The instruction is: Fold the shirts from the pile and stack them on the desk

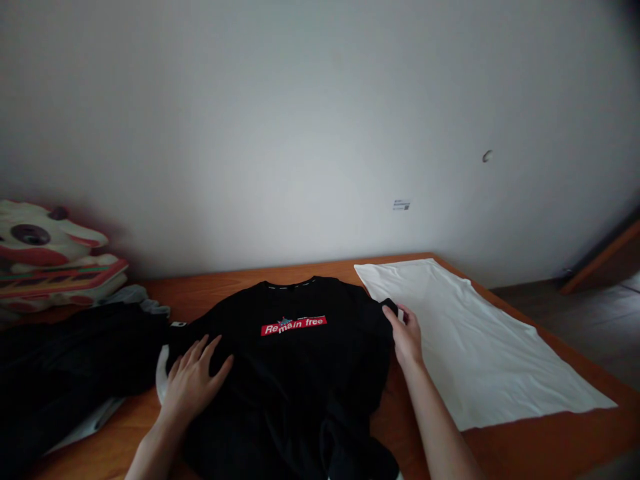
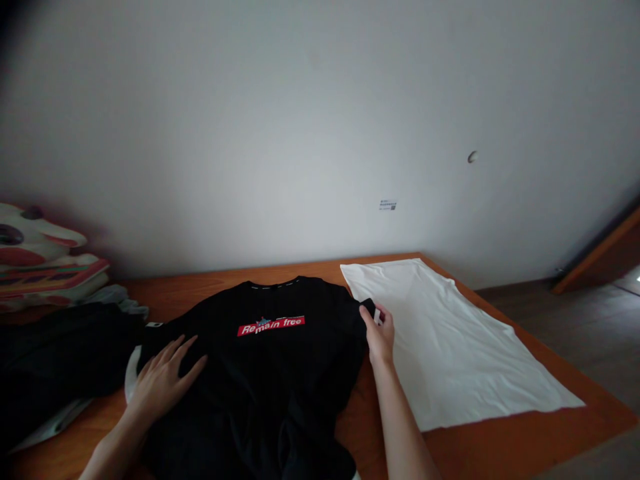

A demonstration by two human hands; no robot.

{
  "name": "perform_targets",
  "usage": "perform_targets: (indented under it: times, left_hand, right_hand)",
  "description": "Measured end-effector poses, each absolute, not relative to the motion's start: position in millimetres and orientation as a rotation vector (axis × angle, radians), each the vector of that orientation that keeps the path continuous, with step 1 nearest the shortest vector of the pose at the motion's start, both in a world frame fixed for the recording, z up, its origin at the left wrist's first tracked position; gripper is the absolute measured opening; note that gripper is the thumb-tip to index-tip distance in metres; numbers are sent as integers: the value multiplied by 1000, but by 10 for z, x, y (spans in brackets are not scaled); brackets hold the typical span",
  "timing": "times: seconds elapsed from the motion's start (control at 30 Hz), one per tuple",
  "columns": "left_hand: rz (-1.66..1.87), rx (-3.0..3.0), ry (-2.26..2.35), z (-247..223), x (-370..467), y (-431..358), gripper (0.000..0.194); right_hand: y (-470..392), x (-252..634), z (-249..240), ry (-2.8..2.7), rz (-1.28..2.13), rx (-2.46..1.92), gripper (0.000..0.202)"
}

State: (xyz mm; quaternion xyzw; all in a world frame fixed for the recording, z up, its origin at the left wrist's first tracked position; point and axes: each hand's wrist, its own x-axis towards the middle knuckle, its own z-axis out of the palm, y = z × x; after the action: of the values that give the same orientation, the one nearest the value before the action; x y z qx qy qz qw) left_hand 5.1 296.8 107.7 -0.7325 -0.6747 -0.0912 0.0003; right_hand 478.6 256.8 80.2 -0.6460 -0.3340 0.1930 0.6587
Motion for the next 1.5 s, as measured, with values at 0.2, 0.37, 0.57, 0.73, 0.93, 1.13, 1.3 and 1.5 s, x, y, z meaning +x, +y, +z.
perform_targets:
  times: [0.2, 0.37, 0.57, 0.73, 0.93, 1.13, 1.3, 1.5]
  left_hand:
    - [-275, -2299, -2129, 1091, 53, 2970, 73]
    - [-248, -2322, -2142, 1103, 51, 2964, 75]
    - [-215, -2347, -2186, 1135, 95, 2922, 84]
    - [-339, -2348, -2190, 1122, -8, 2963, 87]
    - [-677, -2205, -2197, 1023, -333, 3144, 72]
    - [-770, -2242, -1952, 1183, -153, 3021, 46]
    - [-598, -2398, -1972, 1343, 286, 2773, 51]
    - [-286, -2341, -1956, 1249, 632, 2584, 65]
  right_hand:
    - [2439, 4721, 1005, -887, -132, -1581, 30]
    - [2445, 4755, 903, -985, -278, -1816, 45]
    - [2423, 4664, 840, -1072, -373, -2086, 51]
    - [2385, 4653, 844, -1229, -292, -2235, 40]
    - [2412, 4703, 782, -1230, -302, -2234, 41]
    - [2399, 4527, 1032, -1376, -379, -2002, 30]
    - [2342, 4129, 1188, -1874, 45, -1699, 26]
    - [2267, 3822, 1158, -1988, 110, -1917, 40]
